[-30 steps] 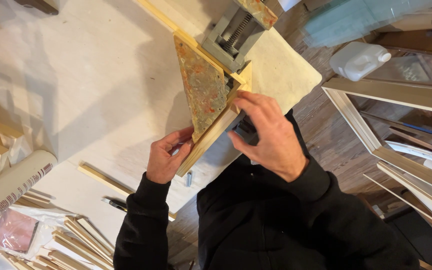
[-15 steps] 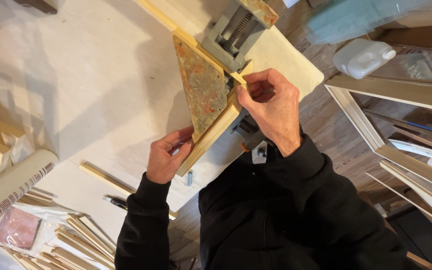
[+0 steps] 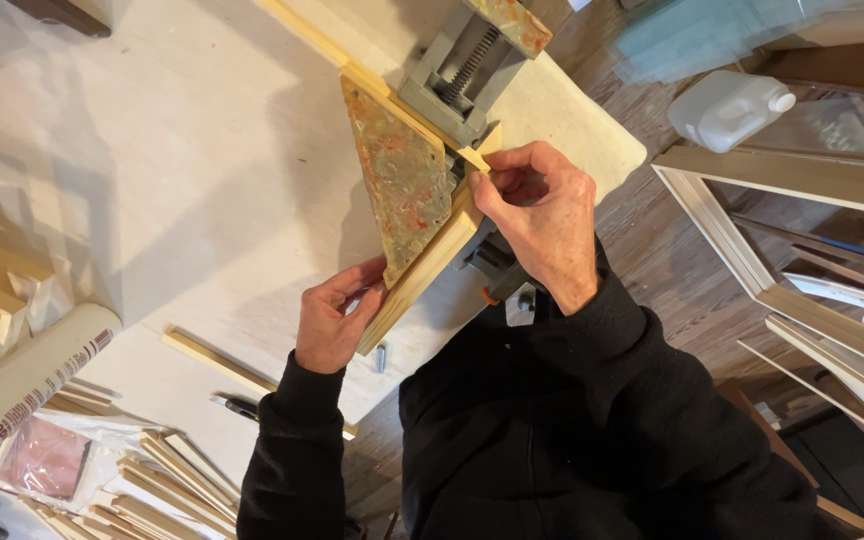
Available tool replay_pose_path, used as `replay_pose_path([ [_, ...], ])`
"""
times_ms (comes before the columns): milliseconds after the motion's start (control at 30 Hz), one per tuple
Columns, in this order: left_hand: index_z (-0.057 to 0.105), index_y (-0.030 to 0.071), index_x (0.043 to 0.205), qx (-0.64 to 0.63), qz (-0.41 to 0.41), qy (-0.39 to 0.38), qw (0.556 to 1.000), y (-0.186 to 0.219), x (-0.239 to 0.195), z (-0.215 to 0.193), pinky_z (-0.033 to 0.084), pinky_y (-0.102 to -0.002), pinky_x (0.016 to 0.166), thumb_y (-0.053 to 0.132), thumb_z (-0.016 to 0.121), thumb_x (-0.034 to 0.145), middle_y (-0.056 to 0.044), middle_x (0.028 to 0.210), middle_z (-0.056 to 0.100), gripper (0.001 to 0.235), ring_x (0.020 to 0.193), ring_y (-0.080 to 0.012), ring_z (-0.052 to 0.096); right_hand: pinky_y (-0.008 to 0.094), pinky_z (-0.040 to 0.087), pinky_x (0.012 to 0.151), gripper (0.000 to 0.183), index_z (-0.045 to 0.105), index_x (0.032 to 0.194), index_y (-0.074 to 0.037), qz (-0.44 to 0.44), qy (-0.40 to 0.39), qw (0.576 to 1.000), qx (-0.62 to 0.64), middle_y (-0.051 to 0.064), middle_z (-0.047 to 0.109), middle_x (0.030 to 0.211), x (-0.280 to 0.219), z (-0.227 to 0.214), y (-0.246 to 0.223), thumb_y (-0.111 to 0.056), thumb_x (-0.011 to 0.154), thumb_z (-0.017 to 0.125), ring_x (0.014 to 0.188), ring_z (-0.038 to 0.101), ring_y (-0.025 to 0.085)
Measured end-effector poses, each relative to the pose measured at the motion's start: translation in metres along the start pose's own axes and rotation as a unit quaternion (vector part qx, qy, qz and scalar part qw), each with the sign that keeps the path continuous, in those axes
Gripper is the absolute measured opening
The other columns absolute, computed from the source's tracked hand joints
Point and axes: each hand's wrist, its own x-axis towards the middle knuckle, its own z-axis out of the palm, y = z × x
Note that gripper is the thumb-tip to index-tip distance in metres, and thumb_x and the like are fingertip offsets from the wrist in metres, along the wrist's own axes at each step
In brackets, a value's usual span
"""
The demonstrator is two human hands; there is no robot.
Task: Applying glue to wooden slats, aligning them in a corner clamp, and hammering nails to assemble frames.
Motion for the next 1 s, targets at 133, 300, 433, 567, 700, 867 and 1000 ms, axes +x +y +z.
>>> replay_pose_path([
  [133,0.063,-0.007,0.135,0.004,0.005,0.003,1.0,0.002,0.0,0.001,0.056,-0.031,0.102,-0.001,0.064,0.096,-0.016,0.124,0.074,0.039,0.113,-0.0165,0.071,0.02,0.058,0.067,0.019,0.071,0.099,0.003,0.006,-0.004,1.0,0.01,0.001,0.071,0.079,0.001,0.0,-0.001,-0.012,0.091,0.081,0.072,0.065,0.003],
  [300,0.063,-0.007,0.134,-0.002,0.01,0.011,1.0,0.005,-0.001,0.005,0.055,-0.031,0.102,0.0,0.064,0.097,-0.014,0.124,0.074,0.038,0.112,-0.0154,0.071,0.02,0.056,0.064,0.019,0.073,0.099,0.003,0.01,-0.01,1.0,0.001,0.0,0.07,0.078,0.002,-0.001,0.002,-0.012,0.091,0.081,0.069,0.063,0.003],
  [433,0.064,-0.007,0.134,0.004,-0.002,0.012,1.0,0.004,-0.002,0.004,0.055,-0.03,0.101,0.0,0.063,0.097,-0.013,0.122,0.074,0.038,0.112,-0.0146,0.071,0.019,0.055,0.064,0.02,0.072,0.099,0.003,0.006,-0.008,1.0,0.002,-0.001,0.069,0.078,0.001,-0.001,0.002,-0.012,0.091,0.082,0.07,0.062,0.003],
  [567,0.063,-0.007,0.135,0.009,-0.009,0.002,1.0,0.009,0.0,0.003,0.054,-0.029,0.101,0.001,0.063,0.097,-0.012,0.121,0.075,0.038,0.112,-0.0138,0.07,0.019,0.055,0.065,0.019,0.073,0.1,0.002,0.006,-0.005,1.0,0.005,-0.001,0.069,0.079,0.001,-0.002,0.002,-0.012,0.09,0.083,0.07,0.062,0.003],
  [700,0.063,-0.007,0.135,0.006,-0.008,-0.002,1.0,0.004,-0.001,0.002,0.054,-0.03,0.101,0.001,0.063,0.097,-0.012,0.122,0.074,0.039,0.112,-0.0139,0.069,0.02,0.057,0.068,0.029,0.061,0.105,0.001,-0.02,-0.002,0.999,0.03,0.001,0.067,0.084,0.002,-0.005,-0.001,-0.009,0.09,0.085,0.074,0.061,0.004],
  [867,0.063,-0.007,0.134,0.001,-0.01,-0.006,1.0,0.009,0.0,0.003,0.055,-0.03,0.1,0.002,0.064,0.097,-0.012,0.122,0.074,0.038,0.112,-0.0146,0.07,0.023,0.062,0.071,0.039,0.052,0.107,-0.001,-0.013,0.007,1.0,0.012,0.005,0.07,0.094,-0.001,-0.006,-0.009,-0.009,0.088,0.086,0.079,0.069,0.006],
  [1000,0.063,-0.007,0.134,-0.008,-0.004,0.001,1.0,0.003,0.0,0.004,0.055,-0.03,0.1,0.002,0.064,0.097,-0.012,0.122,0.074,0.038,0.113,-0.0148,0.07,0.025,0.064,0.078,0.038,0.052,0.107,-0.001,-0.037,0.015,0.999,0.025,0.009,0.075,0.101,-0.002,-0.002,-0.005,-0.005,0.09,0.086,0.089,0.074,0.011],
])
